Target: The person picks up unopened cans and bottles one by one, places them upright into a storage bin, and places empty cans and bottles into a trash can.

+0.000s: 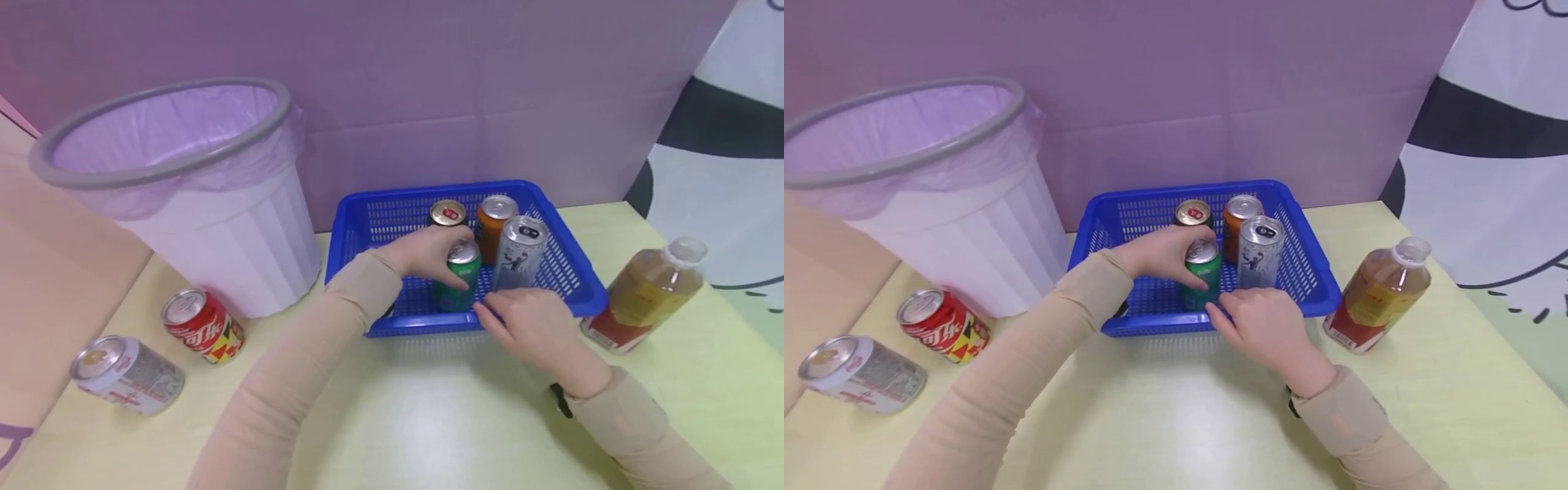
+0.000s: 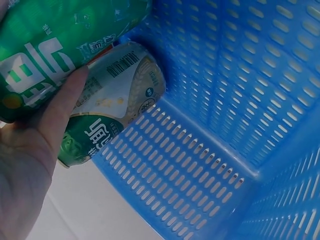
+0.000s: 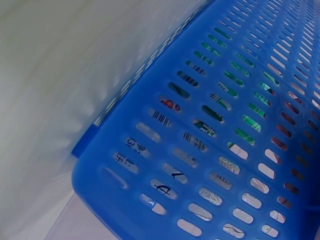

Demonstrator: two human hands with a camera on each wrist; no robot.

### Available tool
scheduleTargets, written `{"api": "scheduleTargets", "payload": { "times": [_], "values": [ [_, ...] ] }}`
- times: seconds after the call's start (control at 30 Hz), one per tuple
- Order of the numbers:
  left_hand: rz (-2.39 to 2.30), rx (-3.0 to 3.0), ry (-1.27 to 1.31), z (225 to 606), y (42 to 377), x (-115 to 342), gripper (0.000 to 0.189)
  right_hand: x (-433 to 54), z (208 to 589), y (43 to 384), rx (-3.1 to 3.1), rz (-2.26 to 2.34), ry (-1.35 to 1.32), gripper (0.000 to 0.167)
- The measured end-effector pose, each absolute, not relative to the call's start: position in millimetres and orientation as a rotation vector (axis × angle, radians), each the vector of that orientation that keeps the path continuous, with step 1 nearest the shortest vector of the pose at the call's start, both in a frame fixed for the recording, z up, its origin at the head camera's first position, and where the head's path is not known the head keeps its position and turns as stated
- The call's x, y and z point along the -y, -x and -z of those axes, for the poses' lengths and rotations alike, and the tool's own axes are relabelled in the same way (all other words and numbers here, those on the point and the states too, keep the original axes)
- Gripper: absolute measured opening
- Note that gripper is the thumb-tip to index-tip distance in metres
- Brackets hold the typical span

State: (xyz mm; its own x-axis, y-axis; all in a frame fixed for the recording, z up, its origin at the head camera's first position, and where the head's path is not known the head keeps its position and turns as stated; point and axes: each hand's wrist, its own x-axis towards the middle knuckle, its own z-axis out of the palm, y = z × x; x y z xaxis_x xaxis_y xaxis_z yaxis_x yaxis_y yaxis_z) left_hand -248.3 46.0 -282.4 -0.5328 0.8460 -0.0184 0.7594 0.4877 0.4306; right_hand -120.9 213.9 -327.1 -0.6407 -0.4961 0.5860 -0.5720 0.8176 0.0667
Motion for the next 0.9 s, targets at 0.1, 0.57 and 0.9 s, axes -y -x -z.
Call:
{"api": "scheduleTargets", "payload": {
  "times": [0.1, 0.57, 0.9],
  "values": [
    [-0.569, -2.495, -1.365, 282.0, 247.5, -44.9, 0.065, -213.4, 326.3, 121.1, 2.387, -0.164, -0.789, 0.056],
    [-0.525, -2.453, -1.312, 274.6, 246.5, -45.6, 0.064, -213.8, 327.2, 120.5, 2.401, -0.143, -0.772, 0.053],
    [-0.376, -2.517, -1.316, 254.6, 244.7, -42.1, 0.07, -214.3, 326.2, 122.8, 2.383, -0.158, -0.786, 0.052]
  ]
}}
